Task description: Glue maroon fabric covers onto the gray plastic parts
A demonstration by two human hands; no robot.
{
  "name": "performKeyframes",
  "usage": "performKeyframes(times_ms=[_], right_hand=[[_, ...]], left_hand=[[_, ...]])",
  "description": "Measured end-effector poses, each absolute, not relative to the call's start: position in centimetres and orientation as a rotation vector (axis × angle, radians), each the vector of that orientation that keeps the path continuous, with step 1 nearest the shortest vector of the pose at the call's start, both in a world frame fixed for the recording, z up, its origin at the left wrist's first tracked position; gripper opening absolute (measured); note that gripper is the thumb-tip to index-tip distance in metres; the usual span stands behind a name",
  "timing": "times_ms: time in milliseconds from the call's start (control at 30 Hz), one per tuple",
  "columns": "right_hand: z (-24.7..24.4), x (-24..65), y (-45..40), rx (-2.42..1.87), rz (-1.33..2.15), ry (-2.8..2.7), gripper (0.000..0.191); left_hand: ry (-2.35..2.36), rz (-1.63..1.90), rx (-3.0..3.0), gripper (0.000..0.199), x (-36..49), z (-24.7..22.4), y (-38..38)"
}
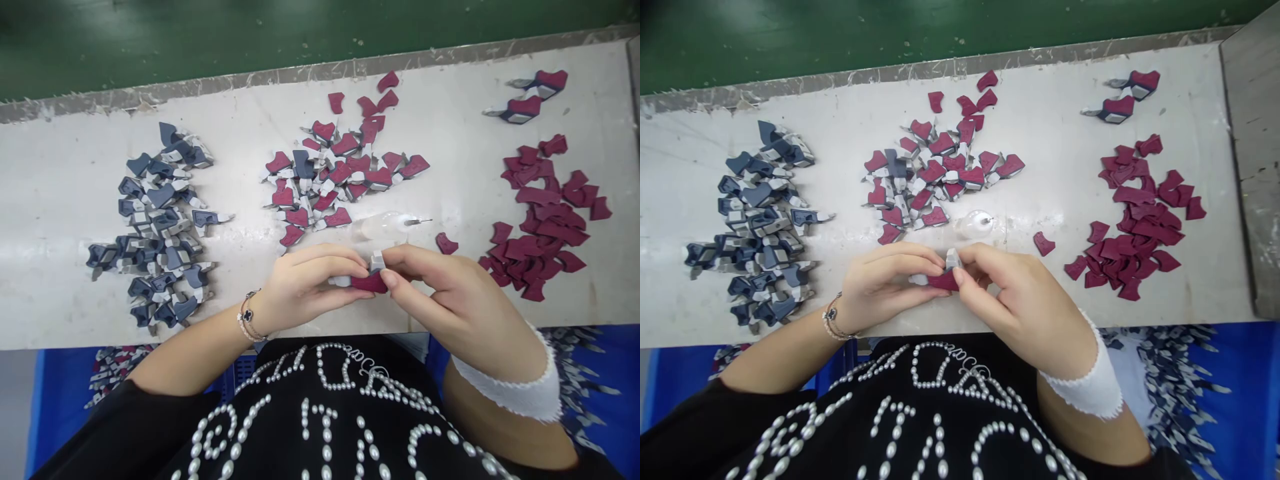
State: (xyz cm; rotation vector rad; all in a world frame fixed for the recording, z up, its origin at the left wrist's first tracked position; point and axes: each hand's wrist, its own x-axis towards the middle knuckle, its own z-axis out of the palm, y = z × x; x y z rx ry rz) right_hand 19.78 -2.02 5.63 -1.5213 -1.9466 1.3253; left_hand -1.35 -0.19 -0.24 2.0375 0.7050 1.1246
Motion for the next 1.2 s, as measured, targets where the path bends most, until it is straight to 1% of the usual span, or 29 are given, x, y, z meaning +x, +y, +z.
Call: performKeyframes(times_ms=[167, 300, 400, 467, 600, 733, 933, 1000, 1100, 1200], right_hand=[[5.7, 19.3, -2.3, -1.557, 1.179, -2.010, 0.023], [5.7, 19.4, -3.0, -1.472, 1.221, -2.020, 0.012], [5.6, 19.4, -3.4, -1.449, 1.234, -2.008, 0.027], [5.5, 19.3, -3.5, -1.467, 1.243, -1.985, 0.029], [5.7, 19.1, -3.4, -1.476, 1.249, -2.001, 0.022], [5.7, 19.0, -3.4, -1.446, 1.151, -2.070, 0.014], [5.4, 19.0, -3.3, -1.457, 1.045, -2.128, 0.011], [5.4, 19.1, -3.0, -1.458, 1.110, -2.116, 0.014], [5.4, 19.3, -2.6, -1.442, 1.298, -2.032, 0.019], [5.4, 19.4, -2.3, -1.441, 1.317, -1.986, 0.017]], left_hand=[[0.728, 1.148, 2.002, 0.025, -1.2, -0.2, -0.4], [0.779, 1.153, 1.855, 0.023, -1.2, 0.1, -0.3], [0.802, 1.159, 1.782, 0.023, -1.2, 0.3, 0.0], [0.794, 1.172, 1.791, 0.022, -1.2, 0.3, 0.2], [0.802, 1.190, 1.805, 0.020, -1.2, 0.2, 0.2], [0.814, 1.212, 1.814, 0.020, -1.2, 0.2, 0.0], [0.822, 1.236, 1.721, 0.024, -1.2, -0.3, -0.1], [0.819, 1.214, 1.644, 0.024, -1.2, -0.4, -0.1], [0.790, 1.169, 1.612, 0.021, -1.2, -0.6, -0.1], [0.772, 1.101, 1.561, 0.023, -1.3, -0.6, -0.1]])
